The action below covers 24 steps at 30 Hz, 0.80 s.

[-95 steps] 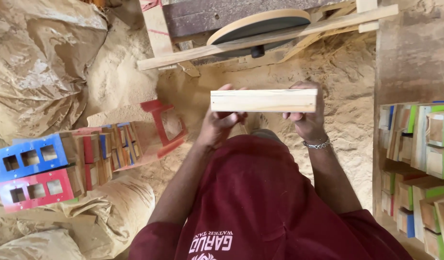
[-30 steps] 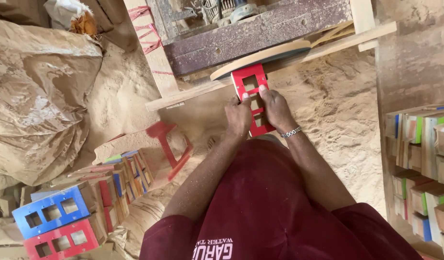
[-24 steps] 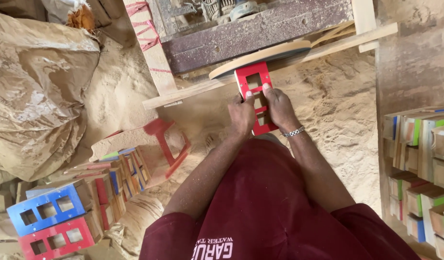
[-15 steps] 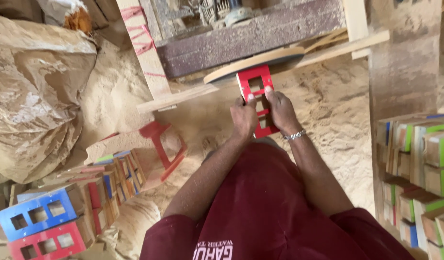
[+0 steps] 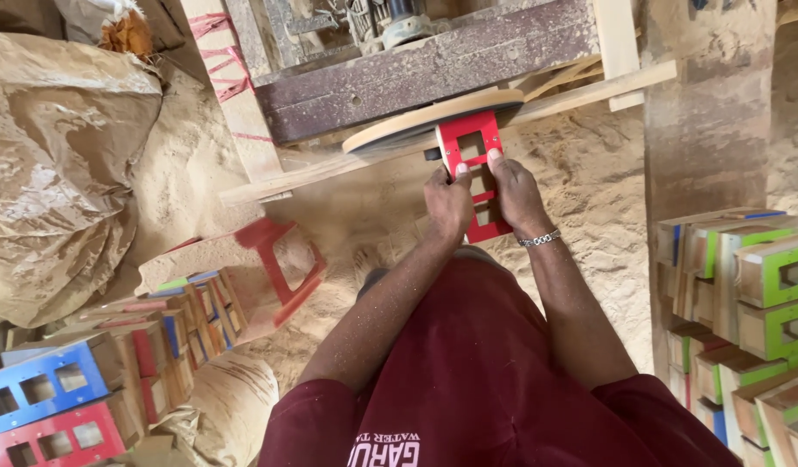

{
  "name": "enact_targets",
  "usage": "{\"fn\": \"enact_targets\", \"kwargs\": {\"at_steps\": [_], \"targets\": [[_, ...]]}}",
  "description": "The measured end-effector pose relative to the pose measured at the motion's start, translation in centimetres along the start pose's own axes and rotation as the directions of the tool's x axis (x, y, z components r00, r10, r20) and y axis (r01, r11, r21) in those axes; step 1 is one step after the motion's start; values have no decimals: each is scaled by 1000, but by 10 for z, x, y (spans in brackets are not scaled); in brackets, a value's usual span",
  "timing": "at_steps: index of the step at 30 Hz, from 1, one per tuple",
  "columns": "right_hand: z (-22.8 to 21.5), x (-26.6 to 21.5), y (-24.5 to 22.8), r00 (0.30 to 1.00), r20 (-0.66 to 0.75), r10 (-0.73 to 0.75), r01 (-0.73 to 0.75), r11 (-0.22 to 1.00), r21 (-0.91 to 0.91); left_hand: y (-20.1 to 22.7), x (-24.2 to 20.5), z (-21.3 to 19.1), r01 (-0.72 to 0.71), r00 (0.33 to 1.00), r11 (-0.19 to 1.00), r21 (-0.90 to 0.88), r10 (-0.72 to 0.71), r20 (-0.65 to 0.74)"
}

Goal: The person sands the edges of small, colorful wooden blocks using a rotating belt sander. They handle the blocks one at a time, pressing them against the moving belt to smooth the surfaces, then place them on a nearby stack.

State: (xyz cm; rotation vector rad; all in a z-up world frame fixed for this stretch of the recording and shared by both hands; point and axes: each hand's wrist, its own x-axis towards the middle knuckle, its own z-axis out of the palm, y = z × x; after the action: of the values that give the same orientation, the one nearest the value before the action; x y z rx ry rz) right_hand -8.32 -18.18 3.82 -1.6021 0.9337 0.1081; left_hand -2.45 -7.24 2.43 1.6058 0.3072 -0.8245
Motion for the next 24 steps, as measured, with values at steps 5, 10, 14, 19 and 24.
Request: {"fn": "enact_targets", "kwargs": {"at_steps": [5, 10, 14, 19, 24], "targets": [[-24, 5, 10, 1000, -18, 5, -6, 999, -34, -11, 6, 25, 6, 1000, 1000, -28, -5, 14], [-47, 21, 17, 998, -20, -58, 59, 996, 70, -16, 17, 52, -48, 997, 988, -146, 58, 59], [-64, 11, 18, 977, -40, -208, 210, 975, 69, -11, 4, 61, -137, 983, 960, -245, 163, 89], [-77, -59, 27, 685, -10, -729, 727, 683, 66, -13, -64, 8, -638, 616, 733, -236, 670, 413], [-68, -103, 64, 480, 60, -875, 877, 479, -18, -50, -125, -53, -643, 599, 737, -208, 653, 464]]}}
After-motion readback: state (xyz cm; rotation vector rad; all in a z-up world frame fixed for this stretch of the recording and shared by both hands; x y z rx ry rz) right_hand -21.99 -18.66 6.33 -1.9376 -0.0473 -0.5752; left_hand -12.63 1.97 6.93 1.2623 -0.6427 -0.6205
